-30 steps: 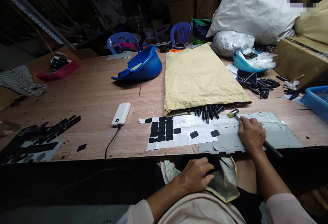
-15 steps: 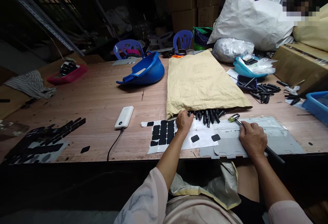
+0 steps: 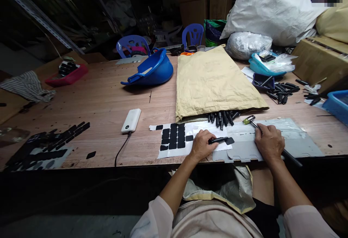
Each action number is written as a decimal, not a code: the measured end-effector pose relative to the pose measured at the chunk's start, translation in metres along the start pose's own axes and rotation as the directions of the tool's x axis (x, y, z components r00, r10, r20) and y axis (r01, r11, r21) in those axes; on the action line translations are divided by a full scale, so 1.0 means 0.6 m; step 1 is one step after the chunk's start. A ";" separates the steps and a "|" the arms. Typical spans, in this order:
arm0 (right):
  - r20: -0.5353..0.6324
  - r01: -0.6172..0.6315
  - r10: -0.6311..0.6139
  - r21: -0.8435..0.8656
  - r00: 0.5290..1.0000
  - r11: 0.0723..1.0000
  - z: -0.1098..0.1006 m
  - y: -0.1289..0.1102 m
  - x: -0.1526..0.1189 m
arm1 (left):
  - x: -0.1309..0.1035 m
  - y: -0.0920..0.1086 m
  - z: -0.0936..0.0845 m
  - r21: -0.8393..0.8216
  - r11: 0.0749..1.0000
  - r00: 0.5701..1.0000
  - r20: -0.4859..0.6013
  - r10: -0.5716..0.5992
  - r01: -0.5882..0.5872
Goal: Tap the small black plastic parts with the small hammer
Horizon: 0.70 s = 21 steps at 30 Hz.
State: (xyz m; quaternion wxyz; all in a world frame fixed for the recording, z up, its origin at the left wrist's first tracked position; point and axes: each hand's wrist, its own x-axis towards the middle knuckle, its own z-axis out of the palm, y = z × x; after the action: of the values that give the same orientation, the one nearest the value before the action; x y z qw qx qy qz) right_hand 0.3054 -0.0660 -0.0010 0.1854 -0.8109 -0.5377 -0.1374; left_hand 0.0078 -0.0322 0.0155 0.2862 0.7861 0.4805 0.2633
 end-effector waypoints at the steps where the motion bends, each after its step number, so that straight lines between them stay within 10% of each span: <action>1: 0.003 0.003 -0.003 0.005 1.000 1.000 0.001 0.002 0.001 | 0.001 0.000 0.007 0.003 1.000 1.000 0.008 -0.003 0.003; 10: -0.182 0.148 -0.098 0.285 0.978 0.947 -0.051 -0.039 -0.034 | 0.009 -0.007 0.014 -0.028 0.998 0.998 0.033 -0.058 0.059; 15: -0.091 0.271 -0.283 0.659 0.955 0.702 -0.089 -0.102 -0.093 | 0.010 0.002 0.012 -0.037 0.994 0.994 0.037 -0.105 0.106; 21: -0.040 0.299 -0.349 0.612 0.936 0.732 -0.090 -0.130 -0.143 | 0.013 0.008 0.011 -0.044 0.991 0.991 0.050 -0.128 0.130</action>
State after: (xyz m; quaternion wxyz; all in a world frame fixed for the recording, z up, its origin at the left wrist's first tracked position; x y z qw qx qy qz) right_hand 0.1992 -0.1332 0.0232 0.3887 -0.6059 -0.6926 0.0445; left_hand 0.0180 -0.0281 0.0154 0.3321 0.7525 0.5171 0.2368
